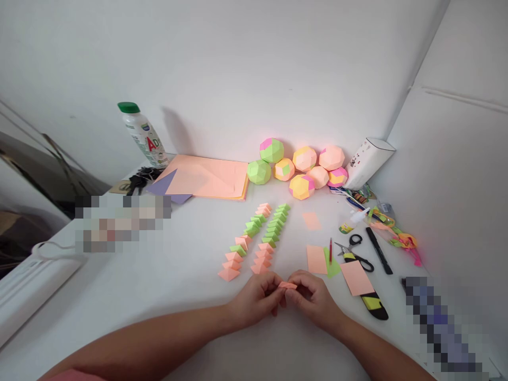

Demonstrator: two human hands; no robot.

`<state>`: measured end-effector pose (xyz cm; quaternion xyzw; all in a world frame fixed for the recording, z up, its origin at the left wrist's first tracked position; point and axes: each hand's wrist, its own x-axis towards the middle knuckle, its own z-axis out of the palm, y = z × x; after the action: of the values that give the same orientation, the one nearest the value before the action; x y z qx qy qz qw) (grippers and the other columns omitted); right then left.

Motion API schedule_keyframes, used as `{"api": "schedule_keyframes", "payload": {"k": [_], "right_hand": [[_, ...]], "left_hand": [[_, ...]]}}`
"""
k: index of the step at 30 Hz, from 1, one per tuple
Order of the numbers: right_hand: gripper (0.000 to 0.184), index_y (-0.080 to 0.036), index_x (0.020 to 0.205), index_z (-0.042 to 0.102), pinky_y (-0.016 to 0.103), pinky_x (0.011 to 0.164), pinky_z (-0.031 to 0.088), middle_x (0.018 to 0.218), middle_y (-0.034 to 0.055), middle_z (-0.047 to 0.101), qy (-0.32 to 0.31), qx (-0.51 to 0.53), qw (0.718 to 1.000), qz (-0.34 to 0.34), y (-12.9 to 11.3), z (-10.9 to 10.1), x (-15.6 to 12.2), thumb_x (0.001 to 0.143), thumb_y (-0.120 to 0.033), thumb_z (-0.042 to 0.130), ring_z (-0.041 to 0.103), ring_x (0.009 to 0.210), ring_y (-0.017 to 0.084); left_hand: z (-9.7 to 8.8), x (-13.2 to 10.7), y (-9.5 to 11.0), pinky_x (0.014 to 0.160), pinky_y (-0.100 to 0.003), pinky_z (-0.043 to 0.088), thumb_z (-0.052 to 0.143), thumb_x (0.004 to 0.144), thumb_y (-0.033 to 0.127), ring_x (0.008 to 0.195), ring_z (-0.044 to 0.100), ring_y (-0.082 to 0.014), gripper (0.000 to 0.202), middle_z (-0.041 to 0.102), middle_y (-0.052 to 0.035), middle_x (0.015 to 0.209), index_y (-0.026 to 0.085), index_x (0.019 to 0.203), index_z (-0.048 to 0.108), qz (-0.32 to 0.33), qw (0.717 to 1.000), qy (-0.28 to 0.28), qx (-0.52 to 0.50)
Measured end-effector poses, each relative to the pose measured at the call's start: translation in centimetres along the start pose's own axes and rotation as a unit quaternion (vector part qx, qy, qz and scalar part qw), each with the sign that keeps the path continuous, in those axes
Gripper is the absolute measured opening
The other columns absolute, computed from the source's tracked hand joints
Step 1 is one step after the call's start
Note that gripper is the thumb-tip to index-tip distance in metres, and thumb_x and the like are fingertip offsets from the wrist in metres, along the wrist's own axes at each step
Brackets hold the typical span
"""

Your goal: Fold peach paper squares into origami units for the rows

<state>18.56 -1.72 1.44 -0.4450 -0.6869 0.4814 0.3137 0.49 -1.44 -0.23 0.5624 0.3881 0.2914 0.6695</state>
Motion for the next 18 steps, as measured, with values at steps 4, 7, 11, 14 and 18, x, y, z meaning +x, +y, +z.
{"api": "schedule_keyframes", "payload": {"k": [4,7,11,14,18], "right_hand": [[0.023,-0.017,0.071,0.063,0.025,0.060,0.043,0.070,0.0038,0.062,-0.016,-0.042,0.999,-0.007,-0.22,-0.22,0.12,0.088,-0.030,0.054,0.056,0.065,0.015],[0.022,-0.018,0.071,0.062,0.025,0.060,0.043,0.070,0.0039,0.063,-0.015,-0.044,0.999,-0.015,-0.38,-0.25,0.06,0.088,-0.029,0.053,0.056,0.066,0.015],[0.020,-0.017,0.072,0.061,0.024,0.054,0.041,0.069,0.0040,0.061,-0.005,-0.058,0.998,-0.014,-0.33,-0.15,-0.10,0.086,-0.028,0.052,0.054,0.062,0.015],[0.016,-0.017,0.070,0.058,0.024,0.051,0.040,0.065,0.0030,0.057,0.007,-0.060,0.998,-0.015,-0.01,0.03,-0.17,0.082,-0.027,0.053,0.052,0.058,0.014],[0.012,-0.018,0.067,0.055,0.024,0.053,0.042,0.065,0.0026,0.057,0.002,-0.069,0.997,-0.025,0.28,0.32,-0.22,0.078,-0.023,0.054,0.053,0.059,0.014]], "left_hand": [[-0.06,0.08,-0.14,0.050,-0.022,0.041,0.054,0.082,0.051,0.050,0.055,-0.0099,0.036,0.064,-0.0009,0.067,0.016,0.074,0.052,0.002,0.999,-0.007,-0.040],[-0.14,0.09,-0.21,0.050,-0.023,0.042,0.056,0.081,0.051,0.051,0.057,-0.0105,0.036,0.066,-0.0015,0.067,0.016,0.074,0.051,0.010,0.998,-0.016,-0.060],[-0.22,0.02,-0.25,0.050,-0.022,0.042,0.058,0.079,0.052,0.050,0.057,-0.0106,0.038,0.065,-0.0004,0.062,0.017,0.071,0.047,0.004,0.998,-0.005,-0.058],[-0.21,-0.05,-0.31,0.048,-0.021,0.041,0.060,0.078,0.052,0.049,0.056,-0.0102,0.039,0.062,0.0011,0.056,0.018,0.068,0.045,0.004,0.999,0.008,-0.039],[-0.09,-0.13,-0.34,0.048,-0.021,0.040,0.056,0.079,0.055,0.050,0.054,-0.0098,0.040,0.062,0.0005,0.057,0.017,0.071,0.048,0.024,1.000,-0.013,-0.002]]}}
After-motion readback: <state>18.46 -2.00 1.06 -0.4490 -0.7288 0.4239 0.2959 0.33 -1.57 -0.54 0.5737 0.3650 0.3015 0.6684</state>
